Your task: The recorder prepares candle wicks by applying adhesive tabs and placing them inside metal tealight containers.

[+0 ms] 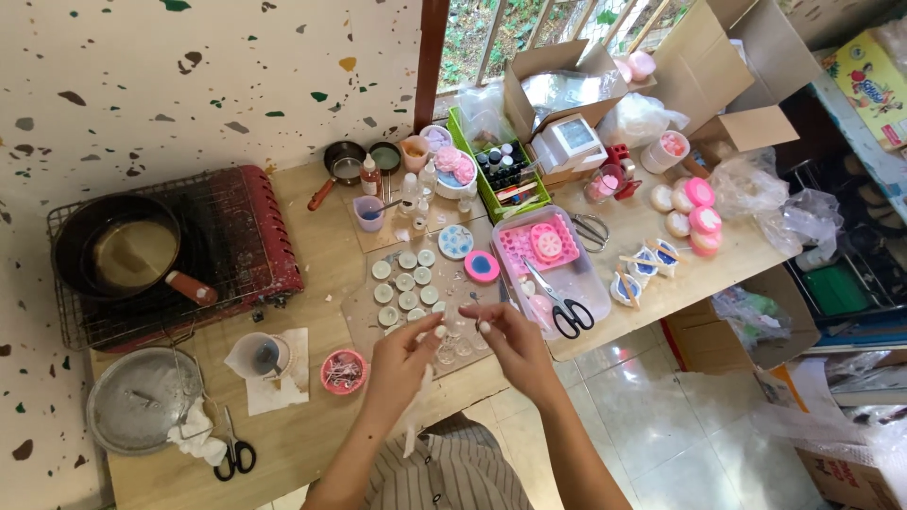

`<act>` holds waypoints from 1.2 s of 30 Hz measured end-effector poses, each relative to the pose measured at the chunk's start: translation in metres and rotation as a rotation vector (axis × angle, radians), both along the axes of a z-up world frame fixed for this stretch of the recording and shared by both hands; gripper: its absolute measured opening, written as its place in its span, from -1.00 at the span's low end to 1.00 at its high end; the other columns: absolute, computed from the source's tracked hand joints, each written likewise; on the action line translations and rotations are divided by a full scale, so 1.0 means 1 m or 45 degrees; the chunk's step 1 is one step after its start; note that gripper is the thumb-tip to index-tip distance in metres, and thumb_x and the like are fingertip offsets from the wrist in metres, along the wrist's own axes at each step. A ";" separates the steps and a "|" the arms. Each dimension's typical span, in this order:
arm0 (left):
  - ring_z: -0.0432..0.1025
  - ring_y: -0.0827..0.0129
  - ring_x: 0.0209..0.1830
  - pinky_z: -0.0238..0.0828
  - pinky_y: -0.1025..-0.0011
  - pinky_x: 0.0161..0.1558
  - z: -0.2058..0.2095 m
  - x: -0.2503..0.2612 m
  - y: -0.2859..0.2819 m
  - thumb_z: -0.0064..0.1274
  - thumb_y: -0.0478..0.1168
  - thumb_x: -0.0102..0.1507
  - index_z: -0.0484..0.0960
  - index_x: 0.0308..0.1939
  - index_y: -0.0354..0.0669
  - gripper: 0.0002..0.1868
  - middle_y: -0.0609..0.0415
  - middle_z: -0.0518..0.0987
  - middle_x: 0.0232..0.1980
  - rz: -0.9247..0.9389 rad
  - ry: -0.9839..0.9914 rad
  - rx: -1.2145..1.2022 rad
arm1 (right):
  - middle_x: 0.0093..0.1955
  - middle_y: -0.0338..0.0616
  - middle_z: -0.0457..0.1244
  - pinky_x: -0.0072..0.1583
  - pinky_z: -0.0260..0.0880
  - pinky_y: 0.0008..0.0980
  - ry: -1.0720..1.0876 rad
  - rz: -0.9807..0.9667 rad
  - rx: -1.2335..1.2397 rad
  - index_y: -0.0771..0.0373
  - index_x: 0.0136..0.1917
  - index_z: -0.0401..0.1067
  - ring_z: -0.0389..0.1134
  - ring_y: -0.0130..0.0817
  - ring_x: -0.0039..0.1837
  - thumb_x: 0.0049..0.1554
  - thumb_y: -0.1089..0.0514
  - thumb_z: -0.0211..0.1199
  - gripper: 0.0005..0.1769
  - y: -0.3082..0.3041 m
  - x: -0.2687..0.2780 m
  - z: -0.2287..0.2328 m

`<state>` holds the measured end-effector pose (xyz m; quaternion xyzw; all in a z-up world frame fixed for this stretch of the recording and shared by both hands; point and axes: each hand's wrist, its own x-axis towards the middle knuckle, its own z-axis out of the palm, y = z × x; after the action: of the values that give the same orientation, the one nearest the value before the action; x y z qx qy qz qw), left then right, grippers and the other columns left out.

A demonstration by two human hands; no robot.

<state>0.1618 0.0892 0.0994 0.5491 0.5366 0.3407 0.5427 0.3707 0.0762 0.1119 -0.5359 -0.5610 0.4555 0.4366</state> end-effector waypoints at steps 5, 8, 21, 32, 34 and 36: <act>0.31 0.62 -0.59 0.20 0.54 -0.54 0.045 0.007 -0.012 0.23 -0.16 0.22 0.71 0.16 -0.11 -0.59 0.13 0.55 -0.54 0.026 -0.209 -0.015 | 0.24 -0.05 0.42 0.28 0.41 -0.30 -0.274 -0.002 0.315 0.32 0.06 0.40 0.43 -0.23 0.32 0.25 0.34 0.14 -0.90 -0.031 -0.025 0.074; 0.26 0.56 -0.62 0.12 0.52 -0.57 0.051 0.005 -0.020 0.16 -0.21 0.27 0.74 0.17 -0.11 -0.62 0.09 0.50 -0.57 0.049 -0.313 -0.164 | 0.23 -0.05 0.41 0.24 0.44 -0.28 -0.391 -0.074 0.465 0.29 0.03 0.41 0.44 -0.16 0.31 0.17 0.40 0.20 -0.85 -0.041 -0.035 0.080; 0.28 0.67 -0.56 0.10 0.59 -0.57 0.052 -0.002 -0.039 0.05 -0.32 0.31 0.63 0.27 -0.21 -0.57 0.19 0.55 -0.48 -0.129 -0.621 -0.130 | 0.17 -0.13 0.31 -0.01 0.49 -0.45 -0.523 -0.360 0.590 0.27 -0.04 0.58 0.50 -0.41 -0.02 0.03 0.41 0.40 -0.79 -0.055 -0.049 0.078; 0.23 0.68 -0.61 0.11 0.59 -0.59 0.056 -0.001 -0.039 0.05 -0.31 0.27 0.68 0.24 -0.13 -0.56 0.22 0.55 -0.53 -0.097 -0.419 -0.109 | 0.12 -0.14 0.32 -0.07 0.49 -0.47 -0.559 -0.356 0.590 0.30 -0.09 0.56 0.46 -0.40 -0.09 0.01 0.40 0.42 -0.82 -0.043 -0.048 0.057; 0.26 0.66 -0.62 0.16 0.58 -0.59 0.037 0.001 -0.032 0.10 -0.31 0.26 0.66 0.23 -0.09 -0.57 0.22 0.61 -0.52 -0.048 -0.237 -0.067 | 0.11 -0.13 0.32 -0.05 0.50 -0.46 -0.493 -0.244 0.526 0.33 -0.09 0.55 0.46 -0.37 -0.07 0.02 0.39 0.41 -0.84 -0.032 -0.041 0.036; 0.24 0.65 -0.57 0.17 0.57 -0.54 0.008 0.000 -0.023 0.10 -0.27 0.27 0.65 0.28 -0.10 -0.54 0.17 0.56 -0.44 -0.041 -0.315 -0.100 | 0.12 -0.10 0.33 -0.05 0.49 -0.44 -0.383 -0.176 0.407 0.34 -0.09 0.56 0.44 -0.34 0.00 0.02 0.36 0.40 -0.85 -0.004 -0.023 0.004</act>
<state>0.1617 0.0666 0.1073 0.4898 0.4696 0.3757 0.6313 0.3478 0.0718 0.1161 -0.5588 -0.6468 0.2448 0.4576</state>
